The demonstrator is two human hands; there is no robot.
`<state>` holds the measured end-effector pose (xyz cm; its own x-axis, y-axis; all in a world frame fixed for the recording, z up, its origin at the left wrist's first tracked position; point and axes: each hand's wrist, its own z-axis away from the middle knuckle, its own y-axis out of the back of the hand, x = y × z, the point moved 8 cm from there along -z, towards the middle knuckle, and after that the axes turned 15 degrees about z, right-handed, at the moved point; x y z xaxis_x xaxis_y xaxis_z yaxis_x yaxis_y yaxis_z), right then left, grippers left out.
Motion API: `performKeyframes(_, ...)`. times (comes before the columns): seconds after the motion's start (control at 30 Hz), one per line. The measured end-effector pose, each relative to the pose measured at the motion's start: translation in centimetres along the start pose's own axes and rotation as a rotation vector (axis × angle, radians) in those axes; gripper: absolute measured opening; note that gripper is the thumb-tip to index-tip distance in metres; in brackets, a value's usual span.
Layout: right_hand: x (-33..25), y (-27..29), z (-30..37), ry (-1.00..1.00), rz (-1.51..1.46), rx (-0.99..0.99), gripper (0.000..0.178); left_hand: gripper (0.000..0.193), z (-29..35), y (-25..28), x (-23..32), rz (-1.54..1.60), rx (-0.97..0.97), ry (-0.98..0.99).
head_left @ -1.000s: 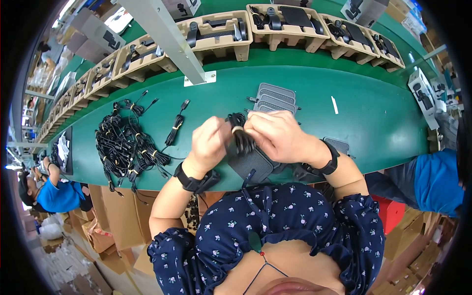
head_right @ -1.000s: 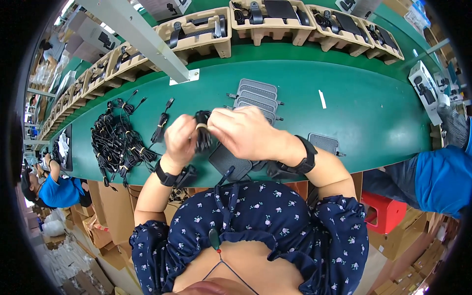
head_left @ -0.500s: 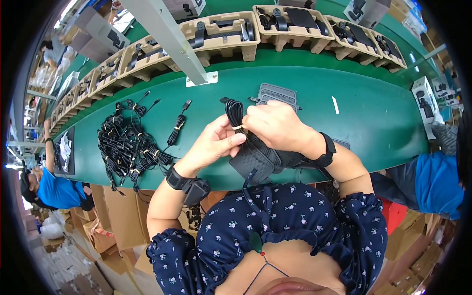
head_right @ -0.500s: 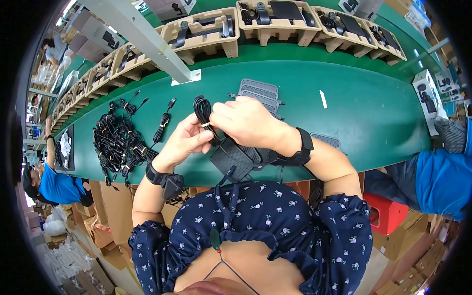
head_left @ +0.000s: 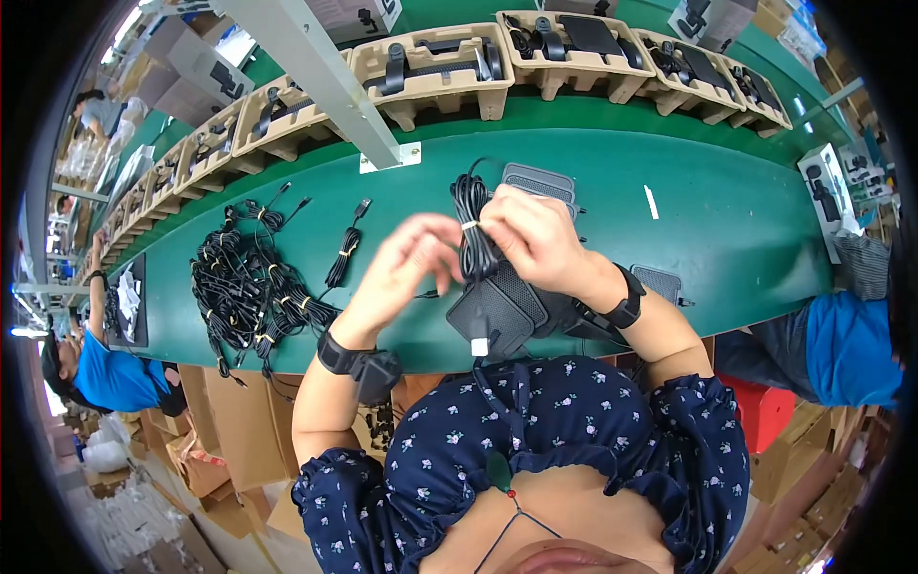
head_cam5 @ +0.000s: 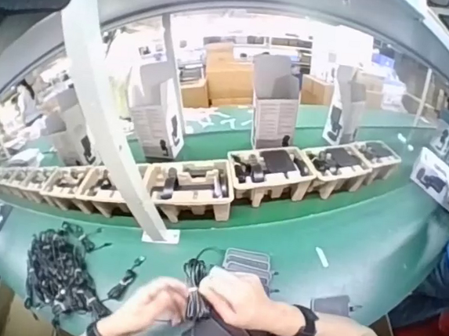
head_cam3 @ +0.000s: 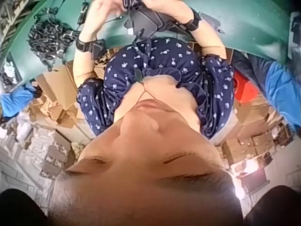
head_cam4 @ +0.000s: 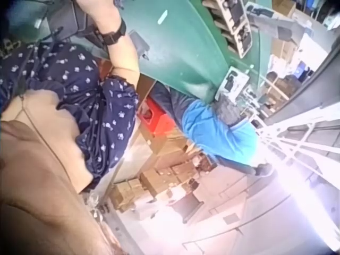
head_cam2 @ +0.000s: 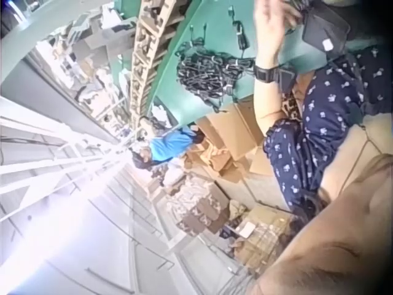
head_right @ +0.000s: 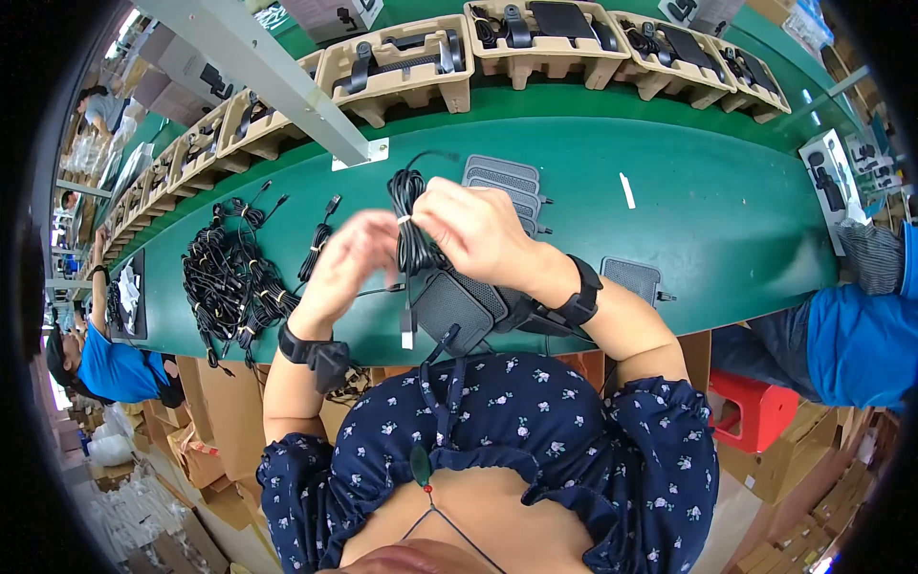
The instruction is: The person picks up a cable from a pile, wraps a rubber band around it, and places it on the table. They then pick up a base plate from a stack and place it into a cardboard tray on the assembly line.
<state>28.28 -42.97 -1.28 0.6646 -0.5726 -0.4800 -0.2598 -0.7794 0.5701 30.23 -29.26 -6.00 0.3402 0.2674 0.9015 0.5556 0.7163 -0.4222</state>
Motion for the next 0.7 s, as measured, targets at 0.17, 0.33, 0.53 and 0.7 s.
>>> performKeyframes(0.17,-3.0,0.0,-0.3,0.189,0.335,-0.077,0.009,0.023,0.4,-2.2,-1.7,0.116,-0.073,0.195)
performKeyframes(0.33,0.4,-2.7,1.4,-0.25,-0.384,-0.21,0.015,0.021,0.3,-2.2,3.5,-0.657,0.037,-0.429)
performKeyframes(0.53,0.4,-6.0,4.5,-0.732,-1.133,-0.634,0.024,0.032,3.1,-6.2,6.2,-1.291,-0.226,-0.983)
performKeyframes(0.7,3.3,-3.5,2.4,-0.509,-0.517,-0.316,0.029,0.04,2.6,-4.8,6.1,-1.523,-0.149,-0.893)
